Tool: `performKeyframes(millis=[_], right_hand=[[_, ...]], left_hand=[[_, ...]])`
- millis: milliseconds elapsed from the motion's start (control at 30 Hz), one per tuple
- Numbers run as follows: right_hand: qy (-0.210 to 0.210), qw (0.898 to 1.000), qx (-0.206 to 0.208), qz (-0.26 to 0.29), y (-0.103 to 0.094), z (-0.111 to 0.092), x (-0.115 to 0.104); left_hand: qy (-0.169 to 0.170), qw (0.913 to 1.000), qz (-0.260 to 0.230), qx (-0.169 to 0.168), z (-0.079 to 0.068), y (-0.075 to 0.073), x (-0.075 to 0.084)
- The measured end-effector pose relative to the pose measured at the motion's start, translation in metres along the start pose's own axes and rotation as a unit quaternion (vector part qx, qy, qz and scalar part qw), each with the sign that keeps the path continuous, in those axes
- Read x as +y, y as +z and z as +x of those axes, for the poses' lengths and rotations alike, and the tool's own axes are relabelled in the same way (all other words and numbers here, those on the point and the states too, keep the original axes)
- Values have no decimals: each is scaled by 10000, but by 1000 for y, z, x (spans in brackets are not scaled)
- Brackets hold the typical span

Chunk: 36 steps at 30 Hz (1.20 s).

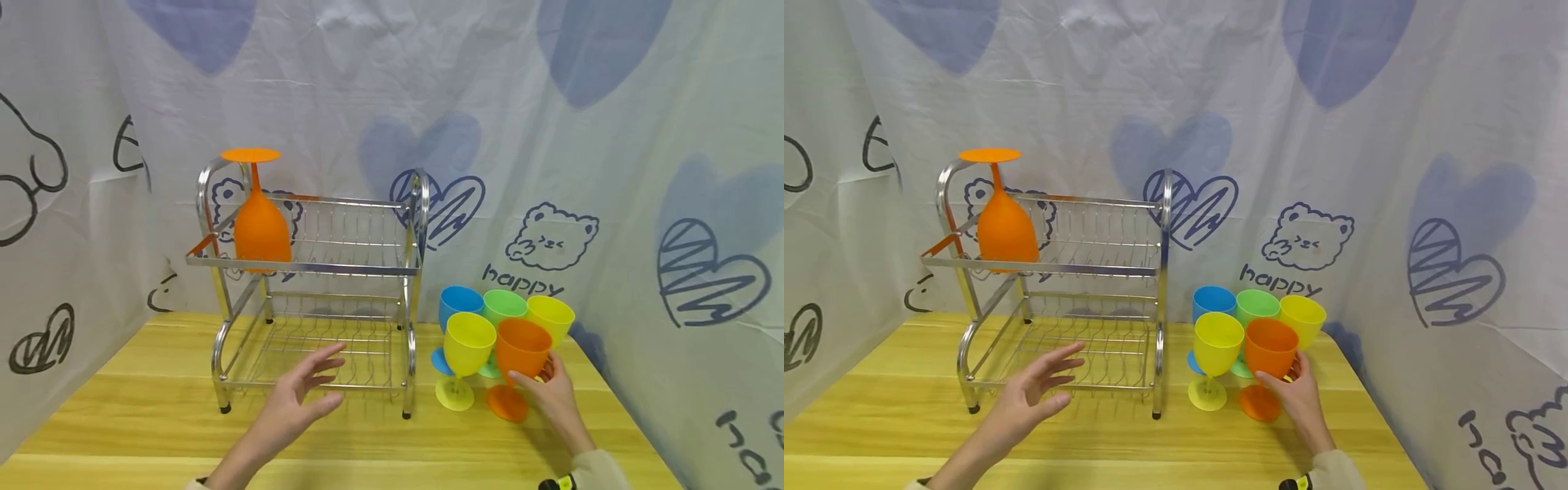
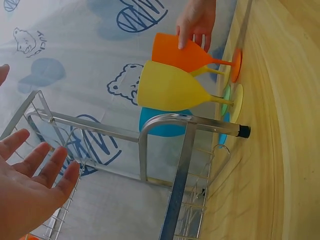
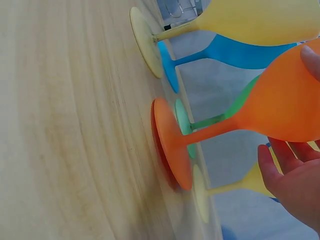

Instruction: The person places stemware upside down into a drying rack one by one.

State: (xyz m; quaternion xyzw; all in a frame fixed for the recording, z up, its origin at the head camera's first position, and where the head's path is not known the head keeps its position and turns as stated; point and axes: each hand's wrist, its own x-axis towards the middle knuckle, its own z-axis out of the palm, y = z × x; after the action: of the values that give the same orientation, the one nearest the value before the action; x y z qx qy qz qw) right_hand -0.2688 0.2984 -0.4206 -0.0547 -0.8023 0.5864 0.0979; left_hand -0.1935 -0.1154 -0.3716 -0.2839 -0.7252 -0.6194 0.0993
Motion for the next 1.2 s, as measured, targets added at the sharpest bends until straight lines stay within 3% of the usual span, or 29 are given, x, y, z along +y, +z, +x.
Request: performKeyframes(millis=[167, 433, 667, 1000, 1200], right_hand=[[-151, 9997, 211, 51, -5, -6, -2], [-232, 9995, 213, 13, -5, -16, -14], [-1046, 9939, 228, -264, -4, -34, -28], [-1964, 9724, 78, -1253, 12, -60, -53], [-2935, 9389, 153, -1791, 27, -71, -61]], left_hand=[[-129, 9998, 51, 127, 1, 5, -4], [-513, 9976, 366, 283, 4, 13, -12], [-402, 9967, 593, 369, 11, 20, -17], [-618, 9976, 325, -17, 18, 30, -12], [-502, 9979, 336, -228, 23, 41, -7]])
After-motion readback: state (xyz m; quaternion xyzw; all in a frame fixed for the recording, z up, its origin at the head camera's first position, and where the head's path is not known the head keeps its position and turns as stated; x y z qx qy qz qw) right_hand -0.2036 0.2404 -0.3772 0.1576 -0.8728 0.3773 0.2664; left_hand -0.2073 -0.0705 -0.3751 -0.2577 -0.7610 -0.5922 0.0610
